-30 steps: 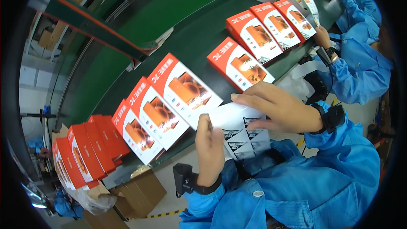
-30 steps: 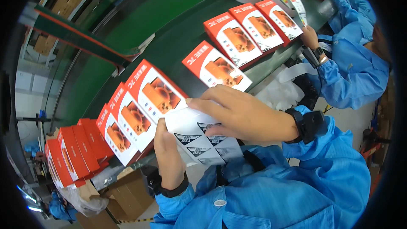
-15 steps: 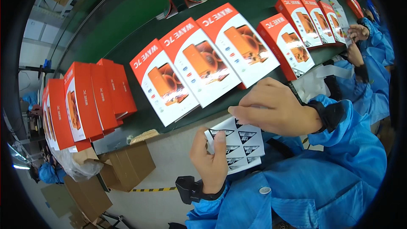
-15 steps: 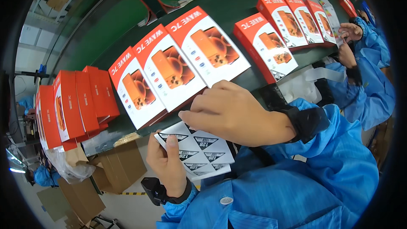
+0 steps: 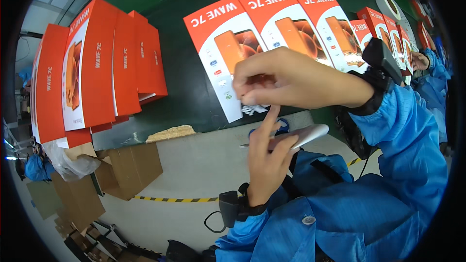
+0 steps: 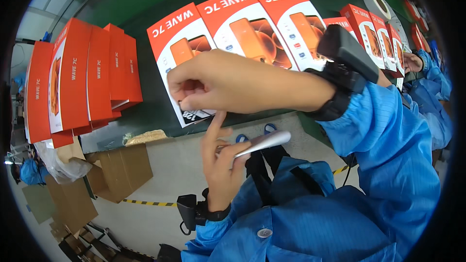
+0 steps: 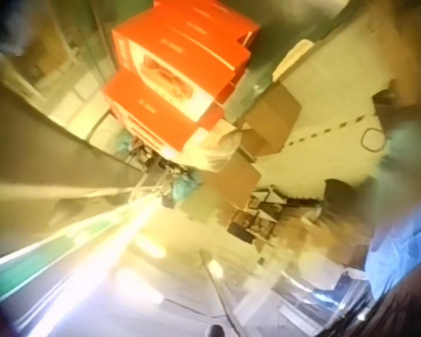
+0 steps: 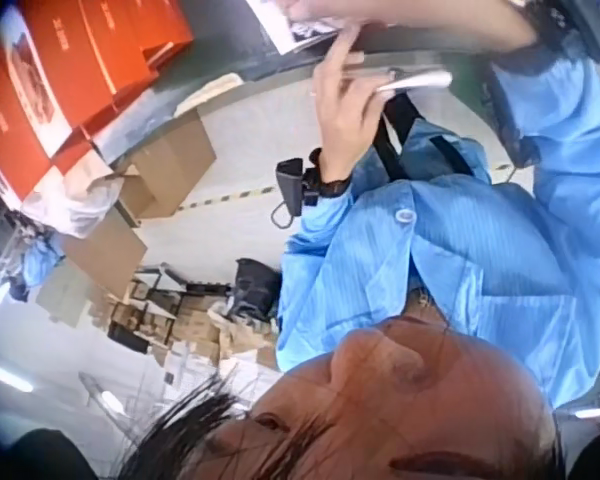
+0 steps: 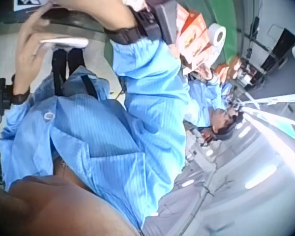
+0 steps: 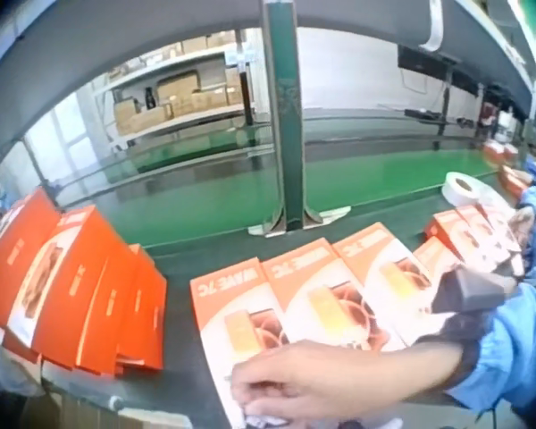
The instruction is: The recorder is applying labels to mobile phone boxes on an assembly line.
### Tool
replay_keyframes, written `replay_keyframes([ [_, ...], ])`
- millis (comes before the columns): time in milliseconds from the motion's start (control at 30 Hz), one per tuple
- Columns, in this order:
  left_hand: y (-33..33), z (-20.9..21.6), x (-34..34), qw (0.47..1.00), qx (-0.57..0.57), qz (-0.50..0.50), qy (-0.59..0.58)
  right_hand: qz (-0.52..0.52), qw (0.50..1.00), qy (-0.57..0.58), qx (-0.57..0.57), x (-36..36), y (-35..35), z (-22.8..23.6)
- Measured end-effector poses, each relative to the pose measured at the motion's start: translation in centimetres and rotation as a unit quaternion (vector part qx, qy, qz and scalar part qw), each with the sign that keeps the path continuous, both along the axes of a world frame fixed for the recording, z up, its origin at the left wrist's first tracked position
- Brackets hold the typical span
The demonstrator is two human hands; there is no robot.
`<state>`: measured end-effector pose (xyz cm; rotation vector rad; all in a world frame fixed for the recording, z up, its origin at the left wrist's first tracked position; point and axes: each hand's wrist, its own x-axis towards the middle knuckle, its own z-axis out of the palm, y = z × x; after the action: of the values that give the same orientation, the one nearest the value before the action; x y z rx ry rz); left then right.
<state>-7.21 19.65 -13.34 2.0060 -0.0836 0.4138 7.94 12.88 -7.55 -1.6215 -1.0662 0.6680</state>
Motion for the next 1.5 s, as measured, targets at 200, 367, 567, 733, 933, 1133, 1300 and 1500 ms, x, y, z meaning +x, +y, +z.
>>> replay_keyframes([
  [200,0.2,-1.9,0.8,0.999,0.032,0.019,0.001,0.042,0.996,-0.05,-0.058,0.1,2.7,-2.0],
  [367,0.2,-1.6,1.1,0.999,0.014,0.031,0.0,0.057,0.992,-0.086,-0.071,0.2,2.7,-1.5],
  [567,0.2,-2.0,0.9,0.999,0.009,0.032,0.005,0.084,0.986,-0.126,-0.074,0.1,2.8,-1.6],
  [733,0.3,-2.1,1.1,1.0,0.006,0.029,0.003,0.081,0.987,-0.11,-0.087,0.1,2.9,-1.5],
  [933,0.5,-2.0,1.0,1.0,-0.002,0.03,0.006,0.081,0.985,-0.144,-0.059,0.0,2.8,-1.9],
  [1133,0.4,-1.9,1.1,1.0,0.004,0.02,0.008,0.038,0.942,-0.329,-0.053,-1.3,2.4,-2.1],
  [1300,0.4,-2.2,1.1,0.999,0.018,0.038,-0.002,0.106,0.989,0.001,-0.106,0.5,2.9,-1.4],
  [1500,0.4,-2.2,1.3,1.0,0.017,0.025,-0.006,0.078,0.985,0.132,-0.081,0.5,2.5,-1.5],
])
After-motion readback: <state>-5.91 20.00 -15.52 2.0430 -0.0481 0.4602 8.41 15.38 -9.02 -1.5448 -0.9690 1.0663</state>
